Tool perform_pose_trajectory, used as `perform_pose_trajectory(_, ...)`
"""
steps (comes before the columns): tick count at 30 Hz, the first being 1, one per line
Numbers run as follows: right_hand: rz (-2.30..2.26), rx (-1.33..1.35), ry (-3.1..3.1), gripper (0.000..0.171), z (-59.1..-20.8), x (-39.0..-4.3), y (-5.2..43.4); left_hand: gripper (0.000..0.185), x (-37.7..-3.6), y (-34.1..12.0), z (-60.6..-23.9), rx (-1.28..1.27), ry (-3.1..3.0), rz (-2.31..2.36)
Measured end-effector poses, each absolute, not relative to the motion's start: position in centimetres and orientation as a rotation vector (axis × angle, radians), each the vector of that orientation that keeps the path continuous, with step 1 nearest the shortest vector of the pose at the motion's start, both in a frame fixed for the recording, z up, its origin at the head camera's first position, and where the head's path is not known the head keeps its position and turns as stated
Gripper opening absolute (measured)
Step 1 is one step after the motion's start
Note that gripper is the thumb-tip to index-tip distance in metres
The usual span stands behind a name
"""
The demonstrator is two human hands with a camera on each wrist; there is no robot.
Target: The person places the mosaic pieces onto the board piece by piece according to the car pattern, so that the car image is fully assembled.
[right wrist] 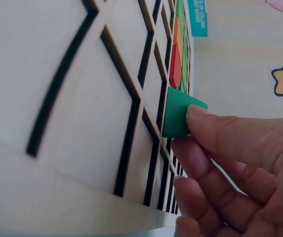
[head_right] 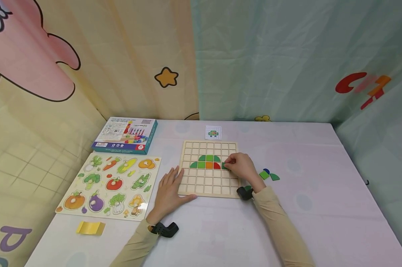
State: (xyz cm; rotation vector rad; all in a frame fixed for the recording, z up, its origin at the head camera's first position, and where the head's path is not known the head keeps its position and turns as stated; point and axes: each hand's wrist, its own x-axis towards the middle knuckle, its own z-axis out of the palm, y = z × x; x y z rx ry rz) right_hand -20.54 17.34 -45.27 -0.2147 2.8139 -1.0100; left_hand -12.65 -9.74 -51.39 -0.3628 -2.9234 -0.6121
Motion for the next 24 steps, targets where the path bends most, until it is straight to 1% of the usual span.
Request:
perform_pose_trajectory(14, -0.875, -0.202, 2.873, 0.014, -45.23, -20.56, 17.19, 0.106, -12.61, -9.78, -51.31, -0.361, -2.934, -0.605)
perform_pose_trajectory(24, -0.796, -0.254, 2.876, 0.012, -45.21, -20.46, 17.4, 0.106, -12.64, -9.79, -51.19, -0.364, -2.928, -0.617)
